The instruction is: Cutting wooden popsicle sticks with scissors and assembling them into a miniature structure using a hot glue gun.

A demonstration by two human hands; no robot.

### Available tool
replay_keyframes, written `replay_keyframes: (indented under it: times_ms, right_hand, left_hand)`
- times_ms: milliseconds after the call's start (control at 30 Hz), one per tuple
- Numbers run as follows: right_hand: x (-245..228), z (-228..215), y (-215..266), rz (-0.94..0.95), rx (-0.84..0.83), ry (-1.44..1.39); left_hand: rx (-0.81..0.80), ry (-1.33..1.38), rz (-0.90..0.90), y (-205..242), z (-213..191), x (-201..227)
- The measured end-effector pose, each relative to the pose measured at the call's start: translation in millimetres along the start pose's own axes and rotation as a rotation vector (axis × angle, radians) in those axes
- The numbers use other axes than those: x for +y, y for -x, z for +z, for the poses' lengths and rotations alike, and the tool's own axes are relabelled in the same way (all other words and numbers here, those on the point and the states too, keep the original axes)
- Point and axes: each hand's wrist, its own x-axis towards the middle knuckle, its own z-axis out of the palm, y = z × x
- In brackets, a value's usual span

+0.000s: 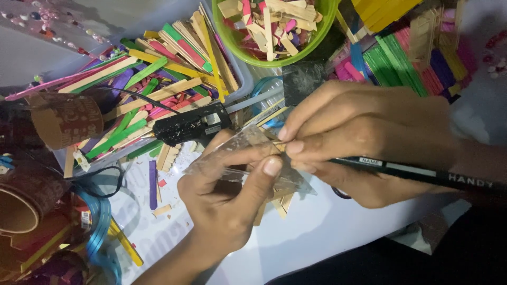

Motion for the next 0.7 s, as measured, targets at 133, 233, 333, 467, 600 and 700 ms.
replay_keyframes:
  times_ms: [133, 233, 333, 467, 600, 700]
  right_hand:
    - [0.9, 2.5, -3.1, -0.083, 0.056, -0.133]
    - [-0.6, 1.2, 0.6, -0.046, 0.11, -0.211]
    - [11.5, -35.6, 15.2, -0.024, -0.13, -0.15]
    - [12.9, -9.4, 14.3, -0.047, -0.163, -0.053]
    - [1.0, 8.6, 8.7, 0.121, -0.004, -0.175]
    - [2.8, 9.2, 6.7, 0.155, 0.023, -0.182]
  left_hand:
    - [0.001, -0.031, 0.029, -0.1, -4.3, 0.3]
    - [-0.006, 0.023, 0.002, -0.4, -5.6, 9.1]
    - [0.084, -0.014, 0.027, 1.0, -6.2, -0.3]
    - [0.069, -0.069, 0.022, 0.2, -2.9, 0.2]
    - [0.032, -0.068, 0.011, -4.3, 0.1, 3.3]
    - [-0.001, 0.015, -0.012, -3.5, 1.6, -1.6]
